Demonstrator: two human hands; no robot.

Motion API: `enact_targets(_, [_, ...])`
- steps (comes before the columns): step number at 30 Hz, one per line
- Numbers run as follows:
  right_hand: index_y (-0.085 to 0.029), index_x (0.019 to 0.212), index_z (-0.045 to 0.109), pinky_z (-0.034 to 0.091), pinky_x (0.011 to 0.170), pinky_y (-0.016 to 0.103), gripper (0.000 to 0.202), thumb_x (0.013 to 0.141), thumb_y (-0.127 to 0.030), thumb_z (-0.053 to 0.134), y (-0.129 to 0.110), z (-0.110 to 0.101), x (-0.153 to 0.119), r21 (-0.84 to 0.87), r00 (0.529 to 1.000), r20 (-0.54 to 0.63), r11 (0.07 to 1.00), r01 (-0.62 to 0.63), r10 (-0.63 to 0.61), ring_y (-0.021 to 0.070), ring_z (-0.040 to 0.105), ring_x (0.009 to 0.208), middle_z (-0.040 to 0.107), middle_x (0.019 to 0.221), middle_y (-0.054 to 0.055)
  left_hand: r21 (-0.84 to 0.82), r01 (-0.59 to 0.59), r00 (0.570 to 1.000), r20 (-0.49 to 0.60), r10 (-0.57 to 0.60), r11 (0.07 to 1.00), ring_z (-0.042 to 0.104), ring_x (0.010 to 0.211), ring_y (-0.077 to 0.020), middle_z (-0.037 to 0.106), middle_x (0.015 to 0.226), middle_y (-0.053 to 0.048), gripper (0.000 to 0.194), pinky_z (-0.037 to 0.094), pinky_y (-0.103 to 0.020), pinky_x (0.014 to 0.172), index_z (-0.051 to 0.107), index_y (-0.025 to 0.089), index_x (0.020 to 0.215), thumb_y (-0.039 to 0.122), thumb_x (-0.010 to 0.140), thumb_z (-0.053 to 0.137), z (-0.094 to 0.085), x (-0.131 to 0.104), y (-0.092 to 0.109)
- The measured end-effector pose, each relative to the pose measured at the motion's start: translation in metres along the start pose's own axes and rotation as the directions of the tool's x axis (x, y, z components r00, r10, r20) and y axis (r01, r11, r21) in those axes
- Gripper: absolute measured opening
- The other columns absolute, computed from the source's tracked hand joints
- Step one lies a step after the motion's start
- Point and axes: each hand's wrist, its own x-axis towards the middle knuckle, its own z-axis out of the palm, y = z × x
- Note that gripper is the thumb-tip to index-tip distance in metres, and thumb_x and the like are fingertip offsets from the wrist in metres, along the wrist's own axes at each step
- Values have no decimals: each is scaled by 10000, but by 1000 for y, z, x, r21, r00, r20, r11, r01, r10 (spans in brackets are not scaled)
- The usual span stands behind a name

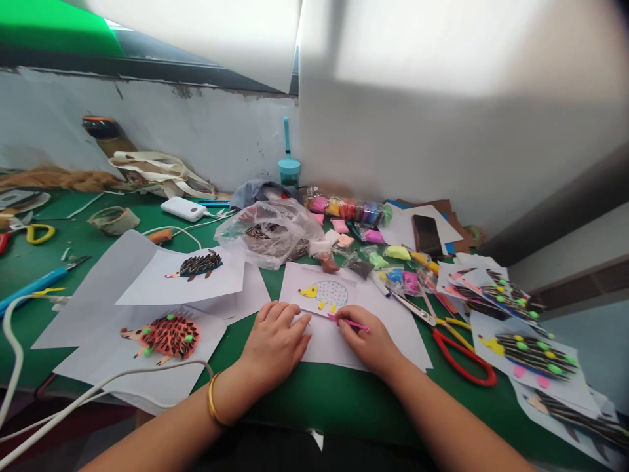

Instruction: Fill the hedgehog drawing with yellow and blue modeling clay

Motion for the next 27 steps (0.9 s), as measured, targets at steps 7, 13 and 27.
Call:
enact_targets(7, [-231,939,645,516,809,329,148,892,-225,504,0,1,0,-3,1000,2,1000,-14,14,202,649,898,701,951,44,35,-64,998,27,63,997,548,1098,-263,643,1136,-66,231,355,-482,1039,671,289,1107,309,892,591,-1,-9,-7])
enact_targets(13, [-230,945,646,521,819,341,148,889,-235,508,2,1,0,4,1000,-1,1000,-10,10,210,652,905,706,957,52,24,-79,997,5,79,997,556,1056,-243,648,1092,-56,148,366,-461,1041,682,258,999,296,898,581,-9,-17,-12])
enact_targets(27, [-231,938,646,508,819,329,150,890,-211,506,0,1,0,18,1000,1,1000,-22,22,203,646,906,701,957,41,-3,-34,999,28,34,999,547,897,-215,655,908,-34,117,409,-407,863,659,215,801,163,882,592,10,5,-12])
